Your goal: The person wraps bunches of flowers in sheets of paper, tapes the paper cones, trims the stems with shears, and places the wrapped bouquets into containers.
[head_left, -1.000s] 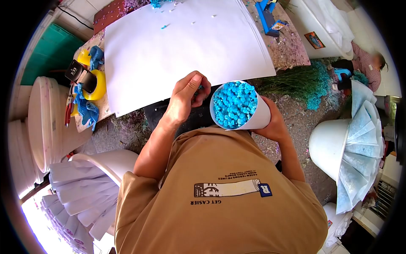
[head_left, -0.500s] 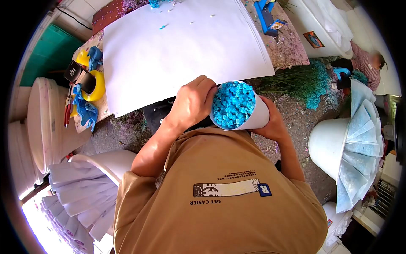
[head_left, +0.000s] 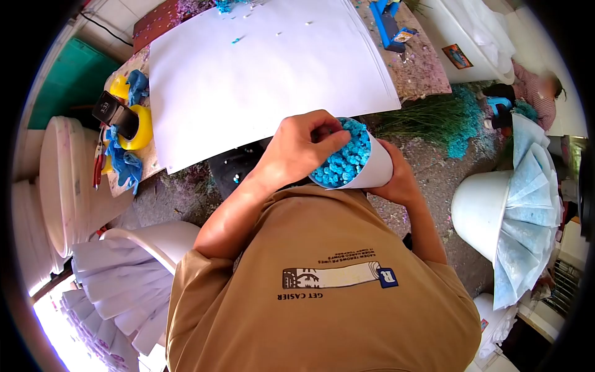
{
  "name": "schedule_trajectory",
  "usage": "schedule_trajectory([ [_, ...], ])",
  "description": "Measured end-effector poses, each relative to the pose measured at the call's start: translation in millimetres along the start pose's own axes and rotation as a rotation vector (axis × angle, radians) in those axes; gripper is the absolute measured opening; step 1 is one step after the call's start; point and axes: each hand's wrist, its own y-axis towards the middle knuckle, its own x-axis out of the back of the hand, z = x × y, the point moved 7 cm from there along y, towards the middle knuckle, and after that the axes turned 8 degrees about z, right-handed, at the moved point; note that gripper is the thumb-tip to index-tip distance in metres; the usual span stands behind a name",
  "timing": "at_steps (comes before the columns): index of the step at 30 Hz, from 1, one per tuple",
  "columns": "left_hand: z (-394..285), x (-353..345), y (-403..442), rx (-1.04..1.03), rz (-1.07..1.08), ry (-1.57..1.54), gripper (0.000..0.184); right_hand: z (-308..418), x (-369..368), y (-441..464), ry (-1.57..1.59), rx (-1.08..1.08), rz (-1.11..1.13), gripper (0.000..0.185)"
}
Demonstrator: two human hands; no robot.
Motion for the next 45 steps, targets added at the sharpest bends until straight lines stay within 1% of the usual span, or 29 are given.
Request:
schedule_trajectory([
  [4, -5.3, -3.6, 4.4, -0.041, -0.032, 0.097, 0.021, 3.2, 1.7, 0.4, -0.027, 0.005, 0.001, 0.098],
  [6, -8.1, -1.7, 4.5, -0.098, -0.09, 0.169, 0.019, 3.0, 1.7, 0.3, -0.021, 0.003, 0.003, 0.097],
  [9, -16.7, -3.4, 1.6, -0.15, -0.105, 0.236, 0.017, 2.4, 0.8, 1.0, -0.03, 0.024, -0.001, 0.097],
  [13, -16.1, -5.4, 3.9, -0.196, -0.105, 0.237, 0.016, 1.9, 2.3, 1.5, -0.043, 0.018, 0.0, 0.097],
  [15, -24.4, -6.9, 2.7, -0.317, -0.134, 0.281, 0.015, -0.6, 1.4, 1.8, -0.013, 0.016, 0.007, 0.097],
  [18, -27.4, -11.0, 2.8, -0.357, -0.15, 0.321, 0.014, 0.1, 2.6, 0.9, -0.01, -0.001, 0.013, 0.098],
  [25, -26.3, -12.3, 4.3, -0.342, -0.164, 0.409, 0.012, -2.7, 2.4, 0.3, 0.01, -0.015, 0.019, 0.097],
  [27, -19.1, -13.7, 7.4, -0.226, -0.044, 0.272, 0.01, 2.0, 3.1, 0.3, -0.048, 0.028, 0.023, 0.097],
  [28, -18.3, -10.5, 5.4, -0.228, -0.043, 0.271, 0.01, 1.4, 3.1, 0.3, -0.049, 0.027, 0.022, 0.097],
  [30, -8.8, -1.6, -1.5, -0.213, 0.044, -0.253, 0.006, -1.0, 0.8, -0.5, -0.035, 0.016, 0.04, 0.097],
  [31, -15.3, 7.7, -9.6, -0.337, 0.028, -0.395, 0.004, -1.2, 0.8, -1.5, -0.034, 0.011, 0.038, 0.097],
  [33, -3.3, 31.7, -27.0, -0.359, 0.051, -0.648, 0.005, -4.3, 0.9, -0.8, 0.006, -0.027, 0.046, 0.098],
  [34, 7.2, 40.9, -35.4, -0.305, 0.068, -0.655, 0.006, -5.5, 0.8, -1.0, 0.005, -0.026, 0.046, 0.098],
  [35, 18.7, 48.7, -44.7, -0.251, 0.085, -0.662, 0.009, -8.7, 0.8, -1.6, 0.031, -0.036, 0.04, 0.098],
  [36, 32.2, 55.4, -55.3, -0.156, 0.058, -0.556, 0.013, -10.9, 1.7, -2.2, 0.056, -0.044, 0.034, 0.099],
  [37, 51.8, 66.0, -63.5, -0.048, 0.117, -0.4, 0.015, -10.3, 2.9, -3.3, 0.055, -0.04, 0.033, 0.099],
  [39, 63.5, 70.7, -78.7, 0.05, -0.004, 0.173, 0.017, -13.3, 6.5, -3.9, 0.076, -0.102, 0.039, 0.1],
  [40, 62.6, 68.1, -79.9, -0.167, 0.04, 0.555, 0.027, -11.9, 9.4, -2.1, 0.076, -0.064, 0.057, 0.1],
  [41, 68.6, 64.8, -89.6, -0.285, -0.05, 0.771, 0.032, -13.8, 13.4, -1.0, 0.108, -0.046, 0.061, 0.101],
  [42, 69.7, 59.2, -84.7, -0.113, 0.088, 0.616, 0.043, -13.3, 14.6, 5.5, 0.144, -0.015, 0.077, 0.102],
  [43, 76.3, 49.3, -77.0, -0.181, 0.112, 0.558, 0.059, 1.8, 22.2, 17.1, 0.164, 0.076, 0.111, 0.103],
  [44, 66.2, 36.3, -74.4, -0.219, 0.081, 0.59, 0.075, 5.9, 28.0, 28.4, 0.258, 0.112, 0.135, 0.103],
  [45, 61.8, 20.9, -60.4, -0.27, 0.14, 0.435, 0.085, 34.1, 32.2, 43.6, 0.415, 0.059, 0.18, 0.102],
])
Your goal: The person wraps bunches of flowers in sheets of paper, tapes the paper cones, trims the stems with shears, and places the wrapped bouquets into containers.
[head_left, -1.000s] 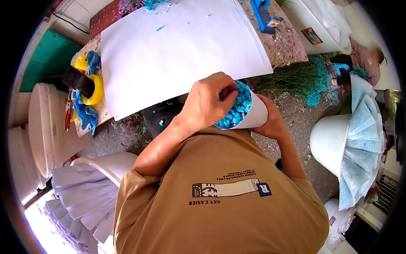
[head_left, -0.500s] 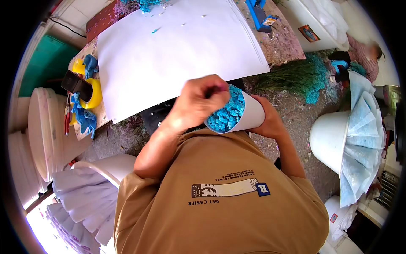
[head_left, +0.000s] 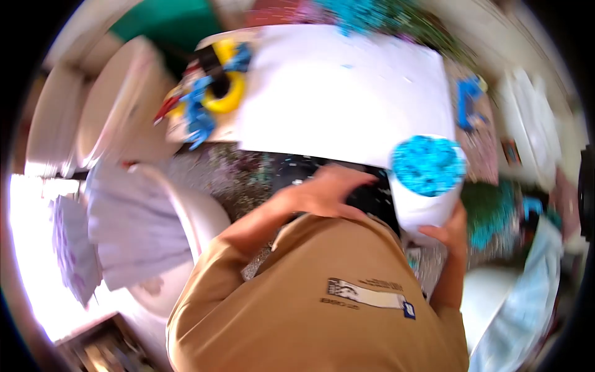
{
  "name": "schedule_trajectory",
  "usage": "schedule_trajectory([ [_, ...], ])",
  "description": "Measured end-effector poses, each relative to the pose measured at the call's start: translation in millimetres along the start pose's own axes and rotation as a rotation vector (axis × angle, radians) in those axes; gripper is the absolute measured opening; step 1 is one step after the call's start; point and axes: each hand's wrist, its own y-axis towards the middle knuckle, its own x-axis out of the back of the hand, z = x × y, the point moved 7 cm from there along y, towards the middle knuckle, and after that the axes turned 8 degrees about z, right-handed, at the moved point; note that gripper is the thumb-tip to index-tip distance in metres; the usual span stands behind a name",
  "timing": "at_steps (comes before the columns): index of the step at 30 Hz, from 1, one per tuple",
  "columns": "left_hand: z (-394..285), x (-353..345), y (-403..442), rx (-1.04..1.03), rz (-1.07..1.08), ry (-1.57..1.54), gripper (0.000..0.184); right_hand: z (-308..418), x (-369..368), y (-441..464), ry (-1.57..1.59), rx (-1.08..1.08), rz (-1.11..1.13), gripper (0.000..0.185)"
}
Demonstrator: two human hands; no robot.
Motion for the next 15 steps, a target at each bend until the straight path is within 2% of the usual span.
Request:
schedule_trajectory([
  [1, -0.6, -16.8, 16.5, -0.04, 0.039, -0.217, 0.088, 17.8, -1.5, 14.5, 0.106, 0.032, 0.027, 0.099],
  [2, -21.2, -20.9, 26.8, -0.061, 0.093, -0.456, 0.1, 31.9, 1.3, 33.0, 0.108, 0.059, 0.128, 0.097],
  [3, -39.3, -28.7, 45.8, -0.263, 0.058, -0.618, 0.115, 58.7, 3.0, 51.4, 0.05, 0.154, 0.116, 0.095],
  [4, -45.0, -29.7, 56.6, -0.25, -0.131, -0.678, 0.128, 83.4, 5.8, 71.3, -0.024, 0.214, 0.118, 0.093],
  [5, -60.6, -9.8, 67.2, -0.337, -0.237, -0.829, 0.132, 110.4, 7.6, 86.2, -0.075, 0.304, 0.037, 0.09],
  [6, -57.5, 1.0, 74.6, -0.372, -0.44, -0.836, 0.128, 127.6, 15.4, 102.0, -0.132, 0.302, -0.051, 0.084],
  [7, -53.8, 17.1, 75.7, -0.319, -0.6, -0.723, 0.125, 137.1, 23.7, 124.3, -0.17, 0.329, -0.067, 0.077],
  [9, -63.1, 63.0, 62.2, -0.368, -0.758, -0.734, 0.119, 187.4, 15.0, 154.1, -0.071, 0.396, -0.107, 0.076],
  [12, -91.7, 142.7, 20.9, -0.546, -0.97, -0.662, 0.11, 271.8, -33.8, 156.6, -0.013, 0.659, 0.098, 0.085],
  [14, -105.3, 196.5, -18.6, -0.559, -1.126, -0.622, 0.095, 295.6, -39.7, 154.3, -0.153, 0.728, 0.144, 0.088],
  [15, -105.9, 228.4, -41.9, -0.545, -1.191, -0.611, 0.089, 300.3, -38.7, 153.6, -0.27, 0.748, 0.239, 0.087],
])
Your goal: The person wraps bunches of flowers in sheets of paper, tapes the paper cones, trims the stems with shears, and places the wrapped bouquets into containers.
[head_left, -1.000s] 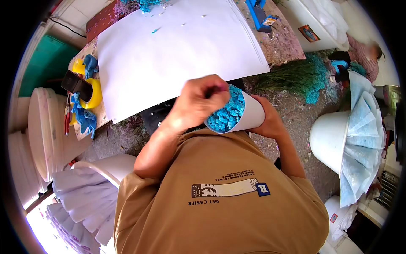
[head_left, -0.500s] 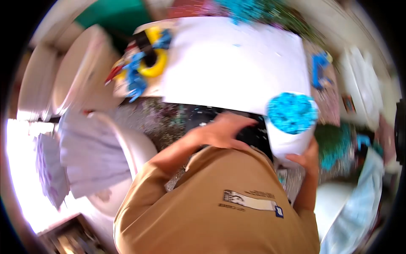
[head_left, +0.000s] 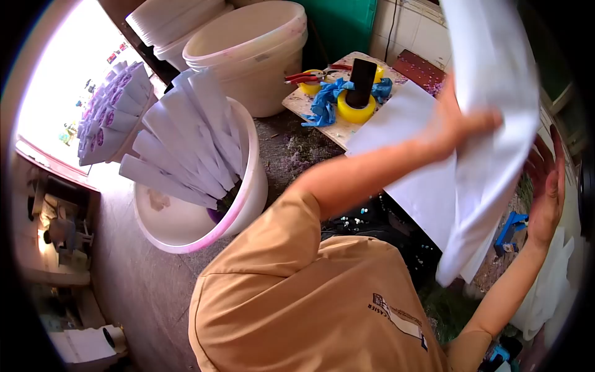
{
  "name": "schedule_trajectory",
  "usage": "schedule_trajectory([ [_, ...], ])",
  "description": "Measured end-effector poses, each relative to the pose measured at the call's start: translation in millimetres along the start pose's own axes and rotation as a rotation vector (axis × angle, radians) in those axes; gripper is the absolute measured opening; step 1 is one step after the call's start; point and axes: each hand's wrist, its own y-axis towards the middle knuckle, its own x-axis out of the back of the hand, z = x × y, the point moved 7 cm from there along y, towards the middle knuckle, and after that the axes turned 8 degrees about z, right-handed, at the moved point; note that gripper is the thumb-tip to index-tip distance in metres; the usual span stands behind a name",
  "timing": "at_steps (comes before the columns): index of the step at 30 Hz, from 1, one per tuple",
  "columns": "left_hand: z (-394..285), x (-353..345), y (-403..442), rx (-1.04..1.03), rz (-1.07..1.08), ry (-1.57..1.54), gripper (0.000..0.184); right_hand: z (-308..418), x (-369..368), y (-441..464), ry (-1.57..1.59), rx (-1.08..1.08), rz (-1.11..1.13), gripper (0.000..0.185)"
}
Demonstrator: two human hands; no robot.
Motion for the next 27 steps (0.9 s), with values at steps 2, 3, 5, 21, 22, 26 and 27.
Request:
schedule_trajectory([
  [2, -79.8, 29.3, 29.6, -0.084, 0.029, 0.019, 0.059, -1.1, -2.3, -6.3, -0.009, -0.025, -0.013, 0.079],
  [3, -119.6, 48.0, 48.3, -0.006, 0.142, 0.04, 0.087, -9.1, -0.7, -12.6, -0.018, -0.066, -0.004, 0.076],
  [5, -193.2, 97.8, 64.7, -0.064, -0.082, 0.126, 0.053, -44.5, 2.6, -31.2, 0.045, -0.15, 0.036, 0.074],
  [21, -685.7, 271.1, -191.6, -0.573, -0.722, 2.192, 0.065, -217.8, -45.7, -124.8, 0.352, -0.588, 0.224, 0.053],
  [22, -668.7, 307.4, -219.4, -0.554, -0.758, 1.96, 0.057, -214.0, -51.8, -125.4, 0.333, -0.61, 0.241, 0.052],
  [26, -579.9, 380.9, -257.3, -0.375, -0.913, 1.893, 0.054, -227.1, -69.4, -137.1, 0.352, -0.507, 0.35, 0.049],
  [27, -550.6, 384.6, -255.6, -0.336, -0.955, 1.915, 0.054, -225.3, -69.3, -136.0, 0.195, -0.521, 0.375, 0.048],
])
